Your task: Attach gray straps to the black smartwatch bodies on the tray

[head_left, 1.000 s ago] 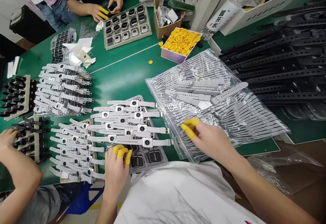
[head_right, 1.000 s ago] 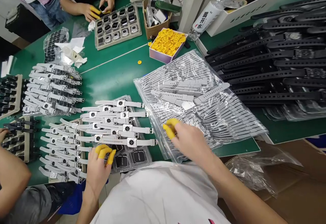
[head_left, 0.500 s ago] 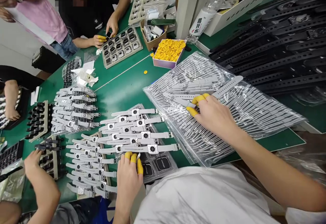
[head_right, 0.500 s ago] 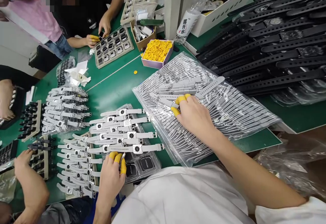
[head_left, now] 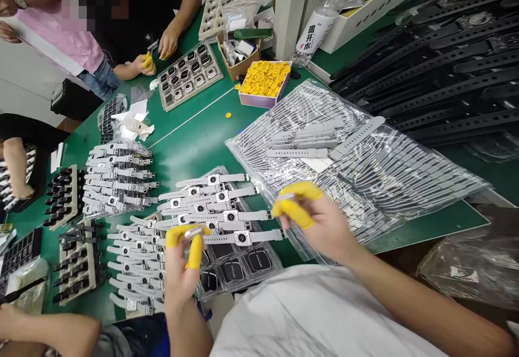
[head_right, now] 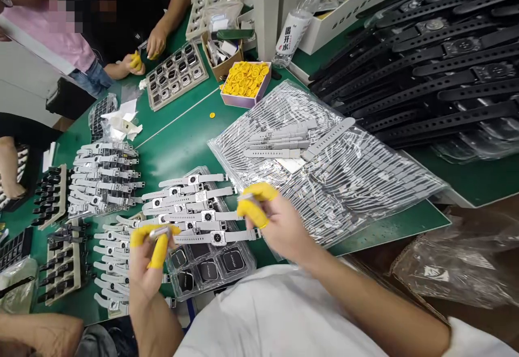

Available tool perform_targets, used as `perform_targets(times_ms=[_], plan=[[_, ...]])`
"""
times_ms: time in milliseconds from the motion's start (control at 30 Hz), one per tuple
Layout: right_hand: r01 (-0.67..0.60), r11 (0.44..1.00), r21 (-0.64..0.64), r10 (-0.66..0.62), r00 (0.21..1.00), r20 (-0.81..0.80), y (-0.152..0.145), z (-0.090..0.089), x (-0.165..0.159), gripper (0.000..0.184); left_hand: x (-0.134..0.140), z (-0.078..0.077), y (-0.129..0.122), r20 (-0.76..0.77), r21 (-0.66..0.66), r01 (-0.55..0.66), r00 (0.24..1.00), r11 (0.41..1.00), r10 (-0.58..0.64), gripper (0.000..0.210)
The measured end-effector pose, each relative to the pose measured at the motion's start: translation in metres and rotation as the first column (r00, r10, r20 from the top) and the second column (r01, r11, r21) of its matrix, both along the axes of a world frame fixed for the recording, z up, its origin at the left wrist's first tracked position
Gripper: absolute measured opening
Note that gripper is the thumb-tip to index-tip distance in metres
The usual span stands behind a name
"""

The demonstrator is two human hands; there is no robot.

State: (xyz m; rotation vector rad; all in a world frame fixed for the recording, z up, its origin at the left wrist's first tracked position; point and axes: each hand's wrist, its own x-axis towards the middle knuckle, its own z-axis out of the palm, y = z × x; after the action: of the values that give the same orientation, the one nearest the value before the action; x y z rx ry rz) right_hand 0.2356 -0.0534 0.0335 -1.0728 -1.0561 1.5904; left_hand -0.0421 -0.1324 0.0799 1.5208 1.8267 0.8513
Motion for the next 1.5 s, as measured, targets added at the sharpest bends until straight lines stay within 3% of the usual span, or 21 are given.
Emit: perform_targets(times_ms=[67, 133, 233, 333, 500, 867, 1000, 1167, 1333, 1500], plan=[[-0.220, 0.971, -0.093, 0.202, 0.965, -0.166, -0.013, -0.001, -0.022, 0.034, 0.016, -0.016, 0.025, 0.066, 0.043, 0.141, 0.987, 0.989, -0.143, 0.019], [-0.361, 0.922, -0.142, 0.313, 0.908, -0.280, -0.022, -0.004, -0.037, 0.038, 0.029, -0.037, 0.045, 0.091, 0.071, 0.280, 0.954, 0.958, -0.285, 0.024], [-0.456, 0.868, -0.197, 0.368, 0.856, -0.362, -0.026, -0.011, -0.046, 0.043, 0.040, -0.064, 0.060, 0.085, 0.128, 0.486, 0.863, 0.865, -0.498, 0.035], [-0.498, 0.827, -0.262, 0.380, 0.838, -0.392, -0.024, -0.016, -0.046, 0.045, 0.043, -0.076, 0.057, 0.066, 0.171, 0.582, 0.798, 0.795, -0.599, 0.045], [-0.546, 0.789, -0.280, 0.426, 0.816, -0.391, -0.020, -0.019, -0.045, 0.046, 0.041, -0.077, 0.052, 0.136, 0.174, 0.572, 0.792, 0.801, -0.595, 0.047], [-0.406, 0.834, -0.374, 0.259, 0.886, -0.386, -0.019, -0.024, -0.051, 0.043, 0.045, -0.073, 0.053, 0.156, 0.233, 0.479, 0.841, 0.847, -0.518, 0.038], [-0.392, 0.802, -0.450, 0.186, 0.881, -0.436, -0.019, -0.024, -0.050, 0.040, 0.046, -0.072, 0.051, 0.086, 0.204, 0.502, 0.846, 0.841, -0.526, 0.043], [-0.415, 0.766, -0.490, 0.162, 0.864, -0.477, -0.015, -0.022, -0.047, 0.041, 0.044, -0.066, 0.050, 0.171, 0.148, 0.521, 0.824, 0.841, -0.540, 0.044], [-0.442, 0.733, -0.517, 0.168, 0.854, -0.493, -0.010, -0.020, -0.044, 0.042, 0.046, -0.064, 0.052, 0.110, 0.160, 0.511, 0.841, 0.844, -0.530, 0.041], [-0.421, 0.746, -0.517, 0.181, 0.874, -0.452, -0.011, -0.021, -0.045, 0.043, 0.046, -0.067, 0.052, -0.003, 0.171, 0.527, 0.845, 0.832, -0.535, 0.039]])
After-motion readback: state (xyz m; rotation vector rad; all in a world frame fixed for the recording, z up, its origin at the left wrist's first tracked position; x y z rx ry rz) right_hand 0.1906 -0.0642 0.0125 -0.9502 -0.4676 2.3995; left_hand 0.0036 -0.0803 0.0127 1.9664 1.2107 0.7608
